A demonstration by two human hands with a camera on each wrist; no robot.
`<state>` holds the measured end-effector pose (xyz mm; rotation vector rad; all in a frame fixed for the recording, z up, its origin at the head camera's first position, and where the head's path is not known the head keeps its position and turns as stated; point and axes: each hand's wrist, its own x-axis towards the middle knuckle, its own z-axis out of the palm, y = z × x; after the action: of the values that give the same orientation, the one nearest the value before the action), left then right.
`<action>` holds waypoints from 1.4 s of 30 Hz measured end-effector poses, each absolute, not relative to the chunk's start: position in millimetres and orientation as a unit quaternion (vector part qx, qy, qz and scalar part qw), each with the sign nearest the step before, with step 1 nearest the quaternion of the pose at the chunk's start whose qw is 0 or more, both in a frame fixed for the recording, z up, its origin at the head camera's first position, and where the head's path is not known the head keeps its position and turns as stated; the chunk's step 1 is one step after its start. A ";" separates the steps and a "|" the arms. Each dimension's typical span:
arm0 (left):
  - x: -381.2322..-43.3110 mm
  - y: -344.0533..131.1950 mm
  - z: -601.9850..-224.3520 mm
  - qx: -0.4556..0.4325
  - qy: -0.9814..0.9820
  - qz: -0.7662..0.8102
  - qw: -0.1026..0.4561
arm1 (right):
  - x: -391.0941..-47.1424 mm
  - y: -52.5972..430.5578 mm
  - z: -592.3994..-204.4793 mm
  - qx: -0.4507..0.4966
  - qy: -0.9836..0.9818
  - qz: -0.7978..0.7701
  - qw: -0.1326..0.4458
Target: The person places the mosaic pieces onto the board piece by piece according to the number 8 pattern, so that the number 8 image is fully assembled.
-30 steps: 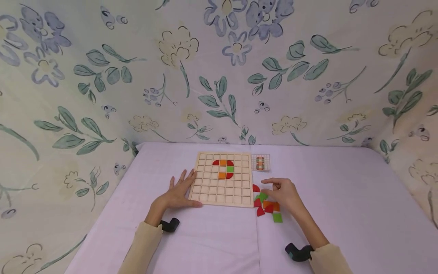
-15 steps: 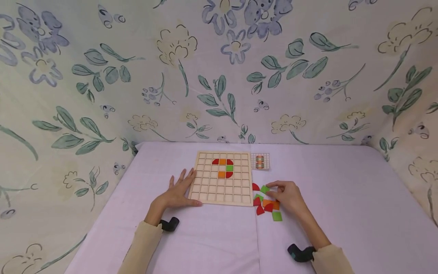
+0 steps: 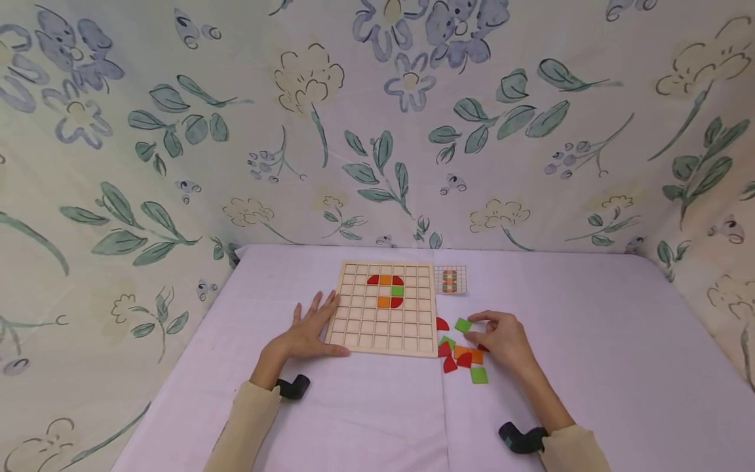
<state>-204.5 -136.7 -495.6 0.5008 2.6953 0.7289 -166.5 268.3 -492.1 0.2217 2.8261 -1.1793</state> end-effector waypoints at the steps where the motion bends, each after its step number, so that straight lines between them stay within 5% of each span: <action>1: -204.4 -136.5 -495.7 0.174 0.939 0.253 0.152 | -166.3 268.4 -492.1 0.073 0.919 -0.385 0.034; 14: -204.4 -136.8 -496.2 0.176 0.938 0.256 0.152 | -178.3 252.4 -479.1 0.055 0.912 -0.405 0.034; 42: -205.4 -137.4 -496.1 0.179 0.936 0.259 0.157 | -261.5 128.2 -489.5 -0.038 0.875 -0.480 0.043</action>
<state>-205.4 -137.4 -496.1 0.5120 2.6786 0.7421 -261.5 128.2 -489.5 -0.1170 2.6776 -1.4675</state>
